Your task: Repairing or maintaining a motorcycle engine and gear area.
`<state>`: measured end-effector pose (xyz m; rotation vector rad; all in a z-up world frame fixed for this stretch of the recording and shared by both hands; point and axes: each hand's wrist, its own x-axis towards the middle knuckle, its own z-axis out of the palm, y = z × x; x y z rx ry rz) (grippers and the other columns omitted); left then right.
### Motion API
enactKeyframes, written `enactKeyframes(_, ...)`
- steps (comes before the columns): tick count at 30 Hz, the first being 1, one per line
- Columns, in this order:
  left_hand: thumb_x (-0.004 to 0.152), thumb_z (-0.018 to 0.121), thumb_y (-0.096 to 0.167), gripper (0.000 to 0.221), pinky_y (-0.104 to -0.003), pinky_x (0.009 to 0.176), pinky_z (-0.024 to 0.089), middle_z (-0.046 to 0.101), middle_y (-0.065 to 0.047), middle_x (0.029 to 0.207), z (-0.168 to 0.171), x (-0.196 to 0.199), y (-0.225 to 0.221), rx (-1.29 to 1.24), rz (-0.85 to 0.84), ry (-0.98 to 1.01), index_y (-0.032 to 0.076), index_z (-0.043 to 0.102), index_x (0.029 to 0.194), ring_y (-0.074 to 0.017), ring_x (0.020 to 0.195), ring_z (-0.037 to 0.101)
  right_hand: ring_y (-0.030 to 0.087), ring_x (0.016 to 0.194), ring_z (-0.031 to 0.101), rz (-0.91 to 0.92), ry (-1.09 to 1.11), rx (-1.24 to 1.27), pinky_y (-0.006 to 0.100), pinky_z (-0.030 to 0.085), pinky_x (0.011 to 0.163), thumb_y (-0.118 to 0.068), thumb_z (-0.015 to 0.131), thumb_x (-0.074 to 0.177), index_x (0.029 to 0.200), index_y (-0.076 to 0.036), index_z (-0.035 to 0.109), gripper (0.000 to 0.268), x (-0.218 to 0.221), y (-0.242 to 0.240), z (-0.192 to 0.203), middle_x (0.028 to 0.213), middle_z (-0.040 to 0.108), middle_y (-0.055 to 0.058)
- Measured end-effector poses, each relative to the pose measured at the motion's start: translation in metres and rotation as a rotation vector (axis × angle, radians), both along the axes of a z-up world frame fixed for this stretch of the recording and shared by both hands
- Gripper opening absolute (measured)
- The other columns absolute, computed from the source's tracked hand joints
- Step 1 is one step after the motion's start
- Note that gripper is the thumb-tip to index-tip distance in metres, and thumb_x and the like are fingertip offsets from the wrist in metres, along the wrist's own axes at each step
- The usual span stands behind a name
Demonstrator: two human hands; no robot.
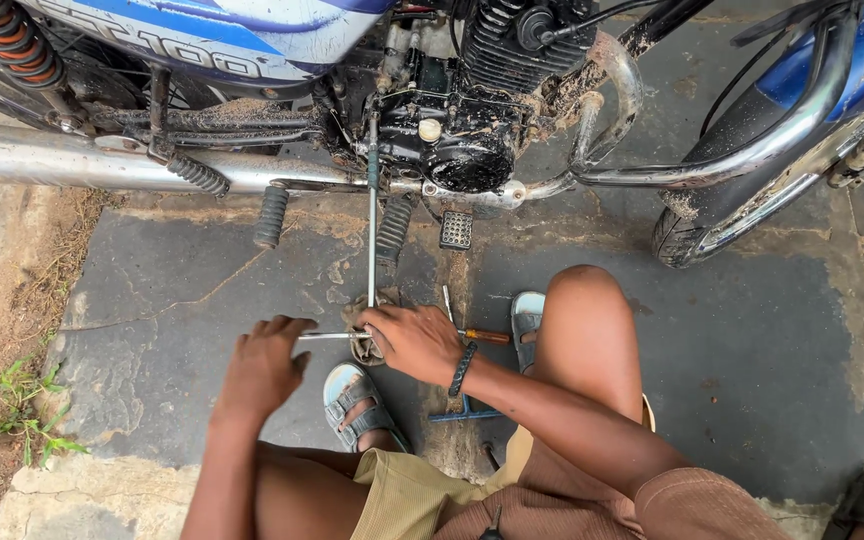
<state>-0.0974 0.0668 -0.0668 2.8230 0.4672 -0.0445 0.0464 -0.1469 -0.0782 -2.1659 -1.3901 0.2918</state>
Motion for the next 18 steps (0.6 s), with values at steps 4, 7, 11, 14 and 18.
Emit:
enactKeyframes(4, 0.071, 0.077, 0.03, 0.047, -0.047, 0.09, 0.049, 0.074, -0.009, 0.109, 0.035, 0.029, -0.065, 0.063, -0.126, -0.103, 0.015, 0.07, 0.115, -0.0316, 0.109, 0.066, 0.031, 0.069, 0.071, -0.064, 0.162, 0.044, 0.046, 0.053, 0.06, -0.015, 0.062, 0.094, 0.115, -0.017, 0.066, 0.021, 0.003, -0.004, 0.03, 0.092, 0.075, 0.009)
enactKeyframes(7, 0.083, 0.075, 0.03, 0.044, -0.043, 0.086, 0.05, 0.073, -0.01, 0.101, 0.025, 0.044, -0.079, 0.187, -0.169, 0.108, 0.007, 0.067, 0.119, -0.0271, 0.102, 0.067, 0.033, 0.069, 0.071, -0.154, 0.269, -0.02, 0.049, 0.051, 0.066, -0.014, 0.061, 0.098, 0.118, -0.015, 0.062, 0.021, 0.009, -0.008, 0.033, 0.079, 0.073, 0.011)
enactKeyframes(11, 0.086, 0.075, 0.029, 0.035, -0.039, 0.083, 0.053, 0.073, -0.013, 0.097, 0.013, 0.054, -0.088, 0.256, -0.219, 0.032, 0.003, 0.061, 0.106, -0.0283, 0.096, 0.07, 0.025, 0.072, 0.074, -0.104, 0.44, 0.11, 0.041, 0.054, 0.065, -0.008, 0.059, 0.092, 0.118, -0.01, 0.055, 0.027, 0.027, -0.018, 0.049, 0.093, 0.077, 0.01)
enactKeyframes(14, 0.084, 0.075, 0.027, 0.038, -0.042, 0.079, 0.054, 0.071, -0.017, 0.094, 0.013, 0.053, -0.094, 0.109, -0.17, -0.04, 0.003, 0.053, 0.103, -0.0329, 0.092, 0.071, 0.018, 0.07, 0.074, -0.072, 0.58, 0.066, 0.034, 0.055, 0.062, -0.011, 0.059, 0.097, 0.121, -0.011, 0.059, 0.024, 0.048, -0.034, 0.062, 0.1, 0.081, 0.009)
enactKeyframes(18, 0.091, 0.069, 0.02, 0.035, -0.047, 0.08, 0.056, 0.069, -0.022, 0.094, 0.019, 0.048, -0.092, -0.182, 0.028, 0.044, 0.002, 0.046, 0.11, -0.0409, 0.089, 0.07, 0.012, 0.08, 0.075, -0.142, 0.824, 0.289, 0.027, 0.055, 0.06, -0.015, 0.053, 0.104, 0.126, -0.008, 0.06, 0.024, 0.069, -0.048, 0.068, 0.112, 0.078, 0.009)
